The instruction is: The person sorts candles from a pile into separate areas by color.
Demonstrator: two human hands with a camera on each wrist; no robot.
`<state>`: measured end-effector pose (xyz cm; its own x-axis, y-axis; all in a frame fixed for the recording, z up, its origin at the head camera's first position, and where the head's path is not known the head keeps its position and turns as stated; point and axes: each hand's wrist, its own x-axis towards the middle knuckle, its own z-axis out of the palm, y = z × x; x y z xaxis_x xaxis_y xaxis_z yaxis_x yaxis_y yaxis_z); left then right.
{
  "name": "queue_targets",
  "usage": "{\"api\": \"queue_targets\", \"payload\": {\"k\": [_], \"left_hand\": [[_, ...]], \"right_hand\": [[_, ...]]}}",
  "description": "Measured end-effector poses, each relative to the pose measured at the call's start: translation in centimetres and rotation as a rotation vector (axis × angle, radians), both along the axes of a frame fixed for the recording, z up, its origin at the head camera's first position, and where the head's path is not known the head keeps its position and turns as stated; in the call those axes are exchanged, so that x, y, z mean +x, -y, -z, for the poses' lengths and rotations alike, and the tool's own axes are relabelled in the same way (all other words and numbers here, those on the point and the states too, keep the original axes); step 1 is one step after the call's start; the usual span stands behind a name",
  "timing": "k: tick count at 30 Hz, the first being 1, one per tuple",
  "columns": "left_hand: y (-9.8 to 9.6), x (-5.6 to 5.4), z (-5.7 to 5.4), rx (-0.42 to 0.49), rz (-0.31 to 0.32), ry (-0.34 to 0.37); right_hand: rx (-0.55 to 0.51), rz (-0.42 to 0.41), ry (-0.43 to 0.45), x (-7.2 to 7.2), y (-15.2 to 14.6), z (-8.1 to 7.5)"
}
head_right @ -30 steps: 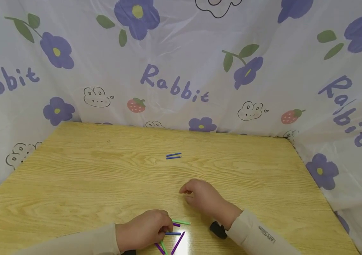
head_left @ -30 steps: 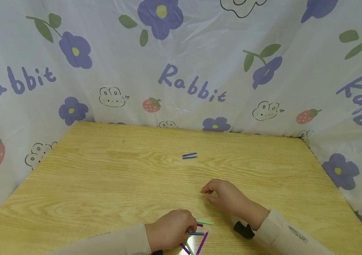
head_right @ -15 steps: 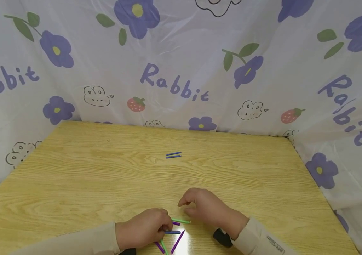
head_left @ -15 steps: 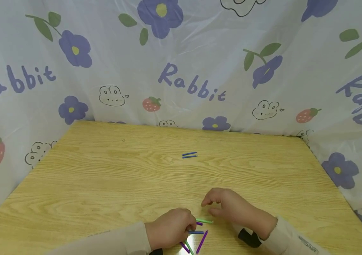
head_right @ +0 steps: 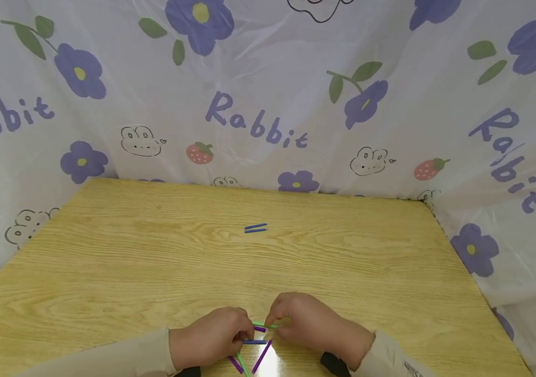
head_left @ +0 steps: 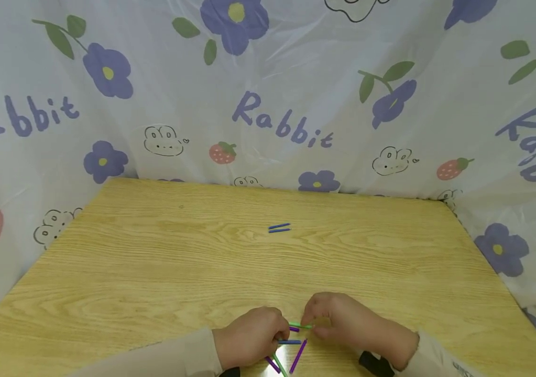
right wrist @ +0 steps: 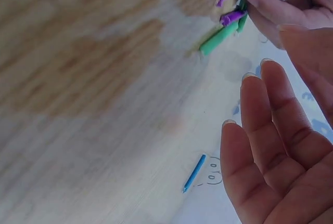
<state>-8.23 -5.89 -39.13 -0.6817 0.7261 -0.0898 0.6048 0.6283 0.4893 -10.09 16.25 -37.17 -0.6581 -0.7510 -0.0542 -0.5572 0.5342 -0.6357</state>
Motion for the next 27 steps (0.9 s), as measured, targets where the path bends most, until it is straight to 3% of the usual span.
{"api": "queue_targets", "payload": {"k": [10, 20, 27], "left_hand": [[-0.1, 0.1, -0.1, -0.011, -0.007, -0.021], [-0.2, 0.1, -0.2, -0.018, -0.017, -0.008], [-0.1, 0.1, -0.2, -0.024, -0.016, -0.023]], "right_hand": [[0.017, -0.091, -0.175, 0.6, 0.1, 0.8], [0.002, -0.129, -0.245, 1.0, 0.4, 1.3], [-0.021, -0.196, -0.350, 1.0, 0.5, 2.0]]}}
